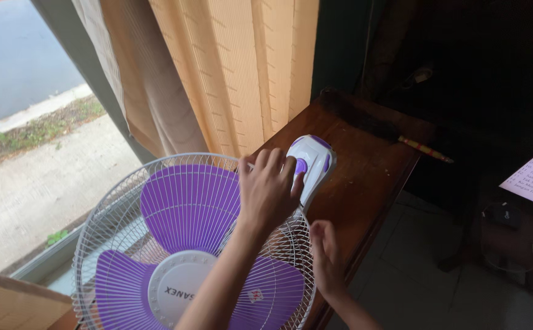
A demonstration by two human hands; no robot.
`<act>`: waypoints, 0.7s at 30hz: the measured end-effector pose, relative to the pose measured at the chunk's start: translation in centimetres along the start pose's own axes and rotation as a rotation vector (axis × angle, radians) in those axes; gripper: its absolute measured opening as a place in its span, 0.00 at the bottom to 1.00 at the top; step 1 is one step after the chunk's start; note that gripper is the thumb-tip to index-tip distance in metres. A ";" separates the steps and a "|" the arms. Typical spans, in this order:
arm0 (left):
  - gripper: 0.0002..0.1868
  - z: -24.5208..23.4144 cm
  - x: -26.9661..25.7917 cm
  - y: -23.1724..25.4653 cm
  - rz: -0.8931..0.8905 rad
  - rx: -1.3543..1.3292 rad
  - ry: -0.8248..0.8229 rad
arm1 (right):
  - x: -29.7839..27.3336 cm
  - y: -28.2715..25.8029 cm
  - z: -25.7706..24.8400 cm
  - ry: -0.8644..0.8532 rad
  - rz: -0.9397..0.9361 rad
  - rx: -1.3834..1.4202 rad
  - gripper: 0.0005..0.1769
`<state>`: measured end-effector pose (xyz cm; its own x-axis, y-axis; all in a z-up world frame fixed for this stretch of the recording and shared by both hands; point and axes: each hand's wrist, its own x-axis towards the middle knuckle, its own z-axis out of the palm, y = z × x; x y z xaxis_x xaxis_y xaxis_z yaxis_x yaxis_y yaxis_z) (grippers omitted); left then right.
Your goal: The person disassembles a purple table fan by removing the front grille, unscrewing the central hub nut, and detaching the fan blades. The components are placed on a wooden table near a window.
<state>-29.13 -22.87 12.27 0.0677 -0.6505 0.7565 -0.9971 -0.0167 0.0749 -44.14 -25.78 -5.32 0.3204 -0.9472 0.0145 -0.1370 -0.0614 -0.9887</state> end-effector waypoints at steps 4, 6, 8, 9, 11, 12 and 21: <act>0.16 -2.6 -9.2 2.2 -0.288 -0.312 0.258 | -3.3 3.8 -2.1 -0.129 0.000 0.163 0.36; 0.18 -2.4 -14.3 2.9 -0.546 -0.492 0.290 | -4.7 5.4 -3.6 -0.241 0.097 0.218 0.44; 0.19 -0.8 -19.6 3.7 -0.878 -0.661 0.249 | -5.7 6.7 -4.3 -0.322 0.166 0.193 0.47; 0.20 0.1 -22.5 4.3 -1.060 -0.748 0.239 | -6.3 7.3 -4.5 -0.364 0.209 0.178 0.48; 0.22 2.0 -28.5 5.6 -1.384 -0.977 0.244 | -7.2 8.1 -4.3 -0.396 0.309 0.187 0.49; 0.23 2.9 -31.4 6.4 -1.541 -1.097 0.300 | -7.5 8.3 -4.1 -0.413 0.359 0.192 0.51; 0.31 7.9 -43.7 13.1 -2.022 -1.916 0.934 | -10.2 8.1 -3.7 -0.479 0.113 0.319 0.31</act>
<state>-45.48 -0.68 -24.93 0.5091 -0.5271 -0.6805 0.7791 0.6183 0.1039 -51.98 -17.76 -12.93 0.7183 -0.6901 -0.0888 0.0709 0.1996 -0.9773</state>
